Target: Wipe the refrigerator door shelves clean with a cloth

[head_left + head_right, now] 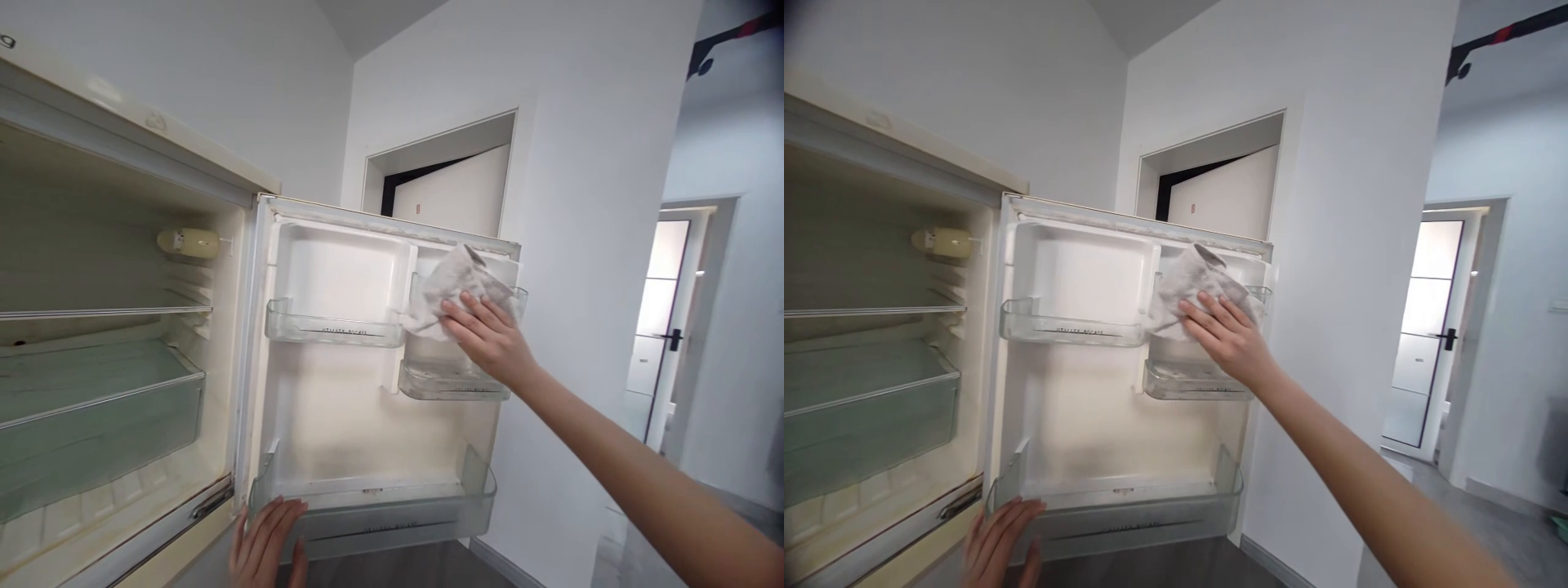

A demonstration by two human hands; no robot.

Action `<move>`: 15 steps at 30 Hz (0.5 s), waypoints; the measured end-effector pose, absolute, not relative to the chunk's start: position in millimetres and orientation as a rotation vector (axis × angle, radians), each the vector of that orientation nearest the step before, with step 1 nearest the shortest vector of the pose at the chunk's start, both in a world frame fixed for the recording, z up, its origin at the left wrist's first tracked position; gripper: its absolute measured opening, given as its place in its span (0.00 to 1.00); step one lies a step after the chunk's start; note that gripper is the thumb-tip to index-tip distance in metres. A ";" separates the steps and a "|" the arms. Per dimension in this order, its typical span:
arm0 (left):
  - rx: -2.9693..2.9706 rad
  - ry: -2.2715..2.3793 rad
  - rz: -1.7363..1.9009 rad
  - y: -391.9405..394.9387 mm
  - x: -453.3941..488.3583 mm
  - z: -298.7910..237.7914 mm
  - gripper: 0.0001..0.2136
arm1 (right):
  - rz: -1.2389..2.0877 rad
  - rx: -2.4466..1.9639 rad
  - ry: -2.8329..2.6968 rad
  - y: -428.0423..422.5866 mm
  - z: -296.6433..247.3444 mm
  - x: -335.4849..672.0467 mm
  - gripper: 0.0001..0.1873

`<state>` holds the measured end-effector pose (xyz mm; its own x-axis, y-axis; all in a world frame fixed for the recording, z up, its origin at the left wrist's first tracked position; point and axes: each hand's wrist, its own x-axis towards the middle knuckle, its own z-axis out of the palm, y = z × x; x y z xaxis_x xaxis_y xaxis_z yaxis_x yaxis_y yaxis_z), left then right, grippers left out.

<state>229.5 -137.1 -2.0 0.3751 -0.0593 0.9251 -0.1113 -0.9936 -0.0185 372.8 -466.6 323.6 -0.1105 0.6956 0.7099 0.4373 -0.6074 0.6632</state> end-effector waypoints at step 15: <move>2.554 -0.176 1.730 -142.9 223.2 9.8 0.17 | 1.459 1.944 0.994 -524.9 323.7 381.0 0.19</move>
